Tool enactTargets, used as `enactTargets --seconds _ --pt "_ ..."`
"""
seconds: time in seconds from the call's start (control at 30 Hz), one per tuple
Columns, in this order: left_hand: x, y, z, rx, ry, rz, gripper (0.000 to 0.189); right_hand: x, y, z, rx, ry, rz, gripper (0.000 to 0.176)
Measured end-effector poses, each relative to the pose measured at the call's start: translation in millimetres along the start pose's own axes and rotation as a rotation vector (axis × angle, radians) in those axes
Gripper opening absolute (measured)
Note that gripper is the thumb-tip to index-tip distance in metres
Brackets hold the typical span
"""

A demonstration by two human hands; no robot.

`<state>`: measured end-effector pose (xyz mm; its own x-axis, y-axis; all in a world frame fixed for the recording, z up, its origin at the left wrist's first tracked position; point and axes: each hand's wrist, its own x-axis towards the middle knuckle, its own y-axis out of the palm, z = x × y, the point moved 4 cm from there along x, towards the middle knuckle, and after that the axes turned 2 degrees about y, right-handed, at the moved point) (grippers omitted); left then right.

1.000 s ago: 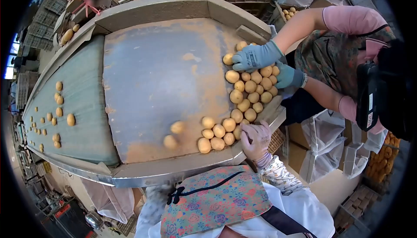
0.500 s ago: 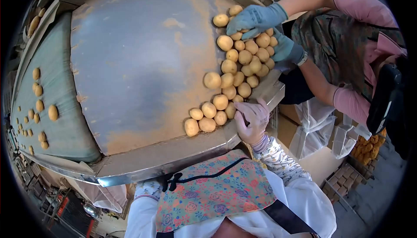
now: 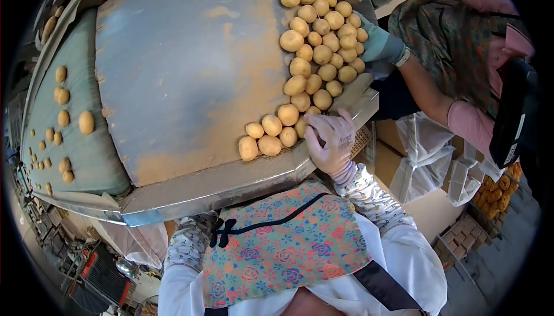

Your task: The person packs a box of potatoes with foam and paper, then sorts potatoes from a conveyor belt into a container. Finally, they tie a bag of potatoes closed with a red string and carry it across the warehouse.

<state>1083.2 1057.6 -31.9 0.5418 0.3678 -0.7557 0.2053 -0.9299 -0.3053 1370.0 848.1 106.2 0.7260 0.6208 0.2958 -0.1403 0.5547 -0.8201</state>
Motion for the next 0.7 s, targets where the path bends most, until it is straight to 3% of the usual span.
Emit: enactTargets --seconds 0.07,0.17,0.27,0.3,0.37,0.43,0.47,0.57,0.63,0.67,0.7 --pt "-29.9 -9.6 10.0 0.133 0.02 0.047 0.035 2.7 -0.3 0.7 0.008 -0.02 -0.006 0.017" --pt "-83.2 -29.0 8.2 0.377 0.128 0.155 0.035 -2.0 0.8 1.8 -0.026 0.063 0.177 0.021" --pt "-136.3 -46.2 -37.0 0.66 0.543 0.194 0.036 6.9 19.4 10.9 0.039 0.216 0.58 0.025" --pt "-155.7 -61.3 -104.1 0.35 0.099 0.474 0.035 11.1 23.4 24.7 0.028 0.131 0.56 0.027" --pt "-159.6 -80.0 -157.8 0.195 0.499 0.451 0.033 19.6 32.3 53.2 0.002 -0.039 0.519 0.031" --pt "-140.2 -90.8 -185.2 -0.017 0.276 0.224 0.037 34.1 28.5 62.9 0.508 -0.189 0.366 0.028" --pt "-128.5 -92.5 -194.1 -0.123 0.163 0.111 0.039 44.4 27.1 49.4 0.797 0.042 0.619 0.039" --pt "-83.4 -72.8 -216.6 0.627 0.476 -0.109 0.052 82.7 27.8 -30.7 0.026 0.098 0.197 0.055" --pt "-59.7 -34.1 -216.1 0.847 0.621 -0.076 0.062 43.7 64.3 -40.3 -0.324 0.229 0.385 0.075" --pt "-48.9 -19.1 -218.0 0.947 0.692 -0.063 0.067 31.0 76.3 -37.1 0.022 0.157 0.302 0.09" --pt "-43.2 -13.1 -221.1 1.0 0.68 -0.044 0.068 28.5 65.2 -11.9 0.065 0.147 0.38 0.082"
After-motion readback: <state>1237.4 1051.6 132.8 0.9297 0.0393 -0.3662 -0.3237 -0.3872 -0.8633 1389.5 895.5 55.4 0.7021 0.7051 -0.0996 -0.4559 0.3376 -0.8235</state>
